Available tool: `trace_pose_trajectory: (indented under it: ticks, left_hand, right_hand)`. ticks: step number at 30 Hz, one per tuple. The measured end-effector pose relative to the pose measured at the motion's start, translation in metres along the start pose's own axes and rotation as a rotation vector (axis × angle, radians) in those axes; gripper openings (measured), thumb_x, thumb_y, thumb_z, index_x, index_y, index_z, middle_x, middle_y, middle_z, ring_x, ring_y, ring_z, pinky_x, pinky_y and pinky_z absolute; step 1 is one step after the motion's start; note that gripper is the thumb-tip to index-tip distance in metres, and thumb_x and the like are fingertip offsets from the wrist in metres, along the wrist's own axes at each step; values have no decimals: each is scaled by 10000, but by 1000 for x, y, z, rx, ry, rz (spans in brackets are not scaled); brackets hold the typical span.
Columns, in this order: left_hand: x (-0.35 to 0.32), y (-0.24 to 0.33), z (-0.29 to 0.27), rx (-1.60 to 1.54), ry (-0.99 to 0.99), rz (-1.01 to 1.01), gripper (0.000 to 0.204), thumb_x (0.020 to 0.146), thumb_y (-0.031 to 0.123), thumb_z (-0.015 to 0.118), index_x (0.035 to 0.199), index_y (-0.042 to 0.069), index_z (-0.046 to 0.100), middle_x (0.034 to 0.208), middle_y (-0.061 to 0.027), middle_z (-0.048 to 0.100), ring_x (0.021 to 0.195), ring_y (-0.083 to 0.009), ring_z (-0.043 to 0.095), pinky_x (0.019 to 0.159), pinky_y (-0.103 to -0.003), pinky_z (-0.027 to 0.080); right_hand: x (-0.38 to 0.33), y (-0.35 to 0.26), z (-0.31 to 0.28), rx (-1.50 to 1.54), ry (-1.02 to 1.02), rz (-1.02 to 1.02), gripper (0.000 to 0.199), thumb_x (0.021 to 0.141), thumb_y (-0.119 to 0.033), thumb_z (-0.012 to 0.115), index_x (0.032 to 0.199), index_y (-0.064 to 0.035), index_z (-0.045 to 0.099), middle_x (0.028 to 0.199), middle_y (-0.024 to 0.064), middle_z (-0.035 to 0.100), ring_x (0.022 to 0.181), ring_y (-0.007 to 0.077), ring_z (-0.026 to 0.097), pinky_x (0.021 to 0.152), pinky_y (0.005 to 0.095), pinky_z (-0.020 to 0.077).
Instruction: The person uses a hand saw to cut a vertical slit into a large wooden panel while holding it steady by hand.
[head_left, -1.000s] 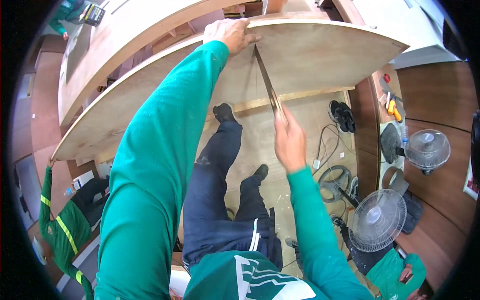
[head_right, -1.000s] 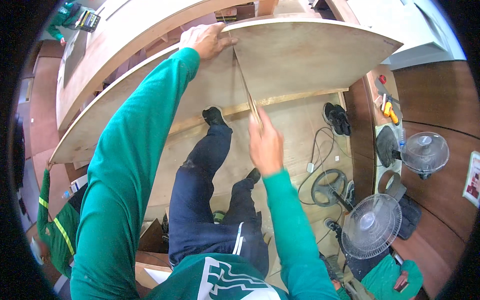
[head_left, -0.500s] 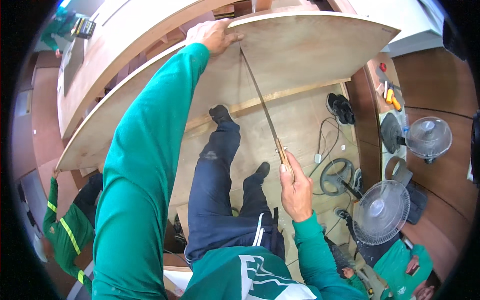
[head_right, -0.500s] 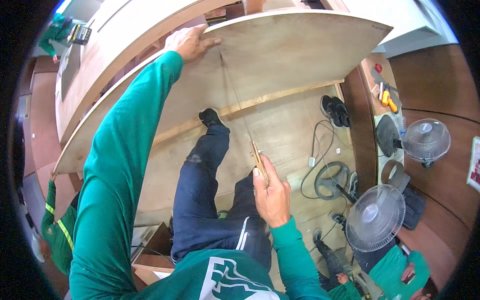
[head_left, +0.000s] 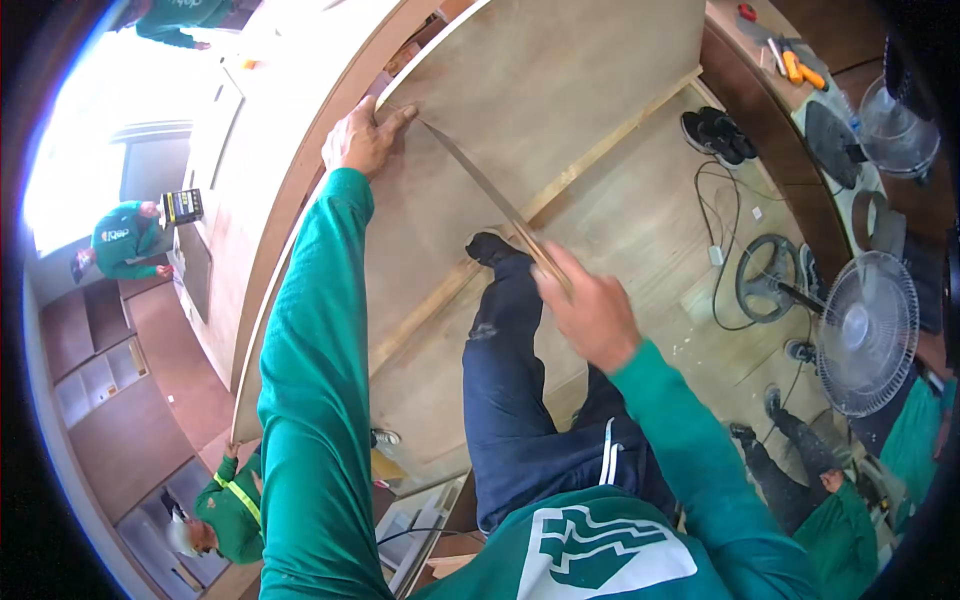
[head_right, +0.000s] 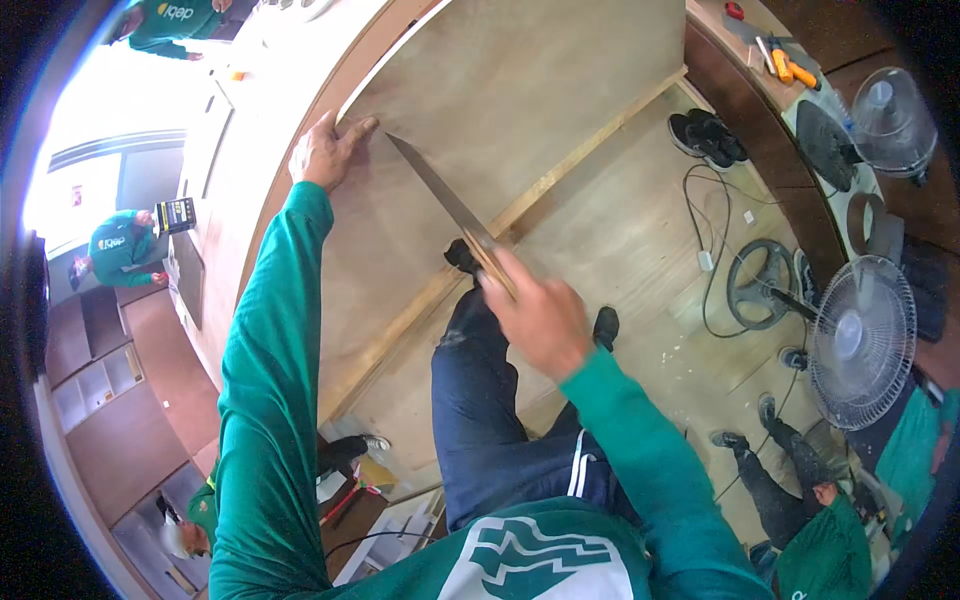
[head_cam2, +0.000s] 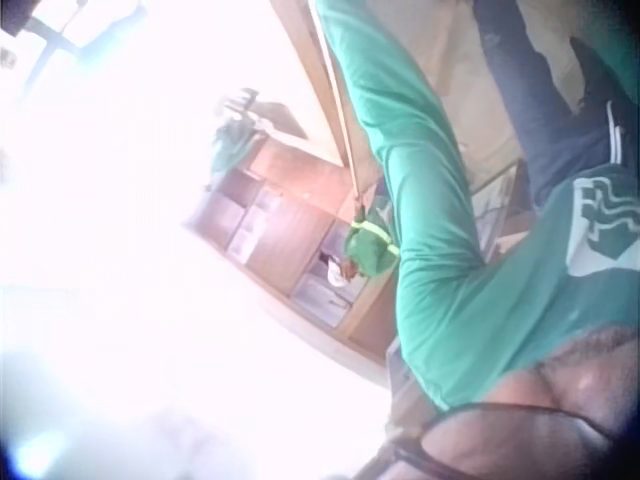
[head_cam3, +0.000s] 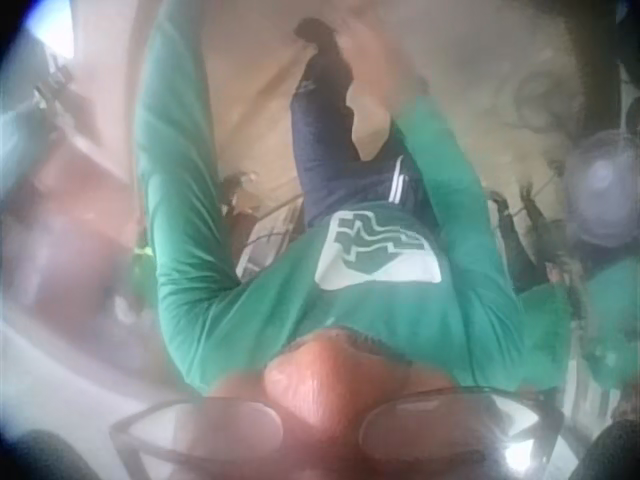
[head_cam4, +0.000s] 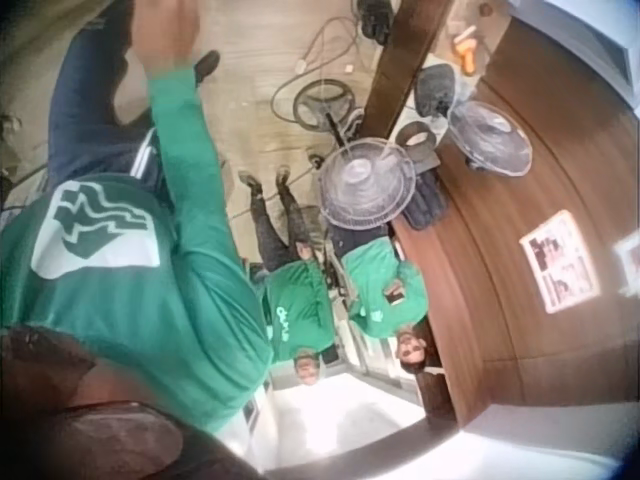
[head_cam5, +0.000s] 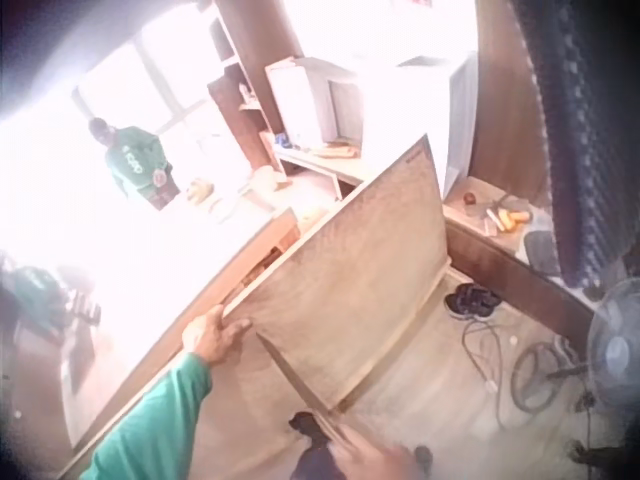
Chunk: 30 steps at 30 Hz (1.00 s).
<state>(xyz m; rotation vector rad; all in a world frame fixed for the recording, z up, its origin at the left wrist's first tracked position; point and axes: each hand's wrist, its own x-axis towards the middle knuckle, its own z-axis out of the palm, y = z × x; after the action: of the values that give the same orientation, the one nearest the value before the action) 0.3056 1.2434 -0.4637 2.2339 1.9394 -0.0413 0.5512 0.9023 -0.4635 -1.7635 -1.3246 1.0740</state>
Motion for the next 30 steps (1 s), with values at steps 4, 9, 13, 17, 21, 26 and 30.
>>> trace_pose_trajectory:
  ticks: [4,9,13,17,21,26,30]
  left_hand:
    - [0,-10,-3,-63,69,49,761,977,783,786,1460,196,782,1128,-133,858,1100,-350,815,972,-506,600]
    - [-8,4,0,-134,35,11,787,975,741,814,1589,254,739,1116,-90,869,1071,-297,827,944,-479,602]
    - [-9,-5,-8,-98,47,-13,755,975,722,826,1601,310,730,1135,-99,869,1130,-324,829,992,-494,606]
    - [-12,-1,-2,-134,131,91,708,988,706,819,1598,359,727,1183,-129,864,1179,-362,823,1024,-503,607]
    - [-10,-27,-11,-220,96,127,685,1005,686,807,1599,355,726,1317,-136,846,1264,-366,791,1093,-499,596]
    - [-18,-19,-14,-199,1,10,681,1032,702,766,1595,321,733,1436,-112,822,1362,-360,754,1155,-506,582]
    - [-24,-4,-18,-220,-28,-12,702,1048,739,719,1601,306,730,1451,-126,816,1355,-369,760,1157,-510,586]
  right_hand:
    - [-61,10,-31,30,7,-7,538,1156,-382,701,1603,-85,672,793,269,741,728,518,745,650,593,576]
    - [33,11,6,-3,-17,-11,482,1170,-426,662,1518,-97,715,811,291,739,779,556,735,702,631,578]
    - [113,-29,42,45,-22,-62,441,1174,-448,642,1430,-102,739,846,321,743,846,581,729,764,659,573]
    - [83,-34,22,17,-40,-17,471,1178,-434,646,1473,-76,728,862,326,753,861,573,735,773,616,587]
    - [-15,-27,-21,-2,-117,119,524,1191,-381,651,1553,-4,690,904,317,759,841,494,788,758,528,589]
    - [-25,-43,-35,-80,-166,194,527,1197,-369,643,1564,7,688,986,295,799,869,436,824,805,472,611]
    - [72,-19,19,-141,-99,10,566,1208,-428,607,1556,11,692,971,303,794,861,468,797,811,511,600]
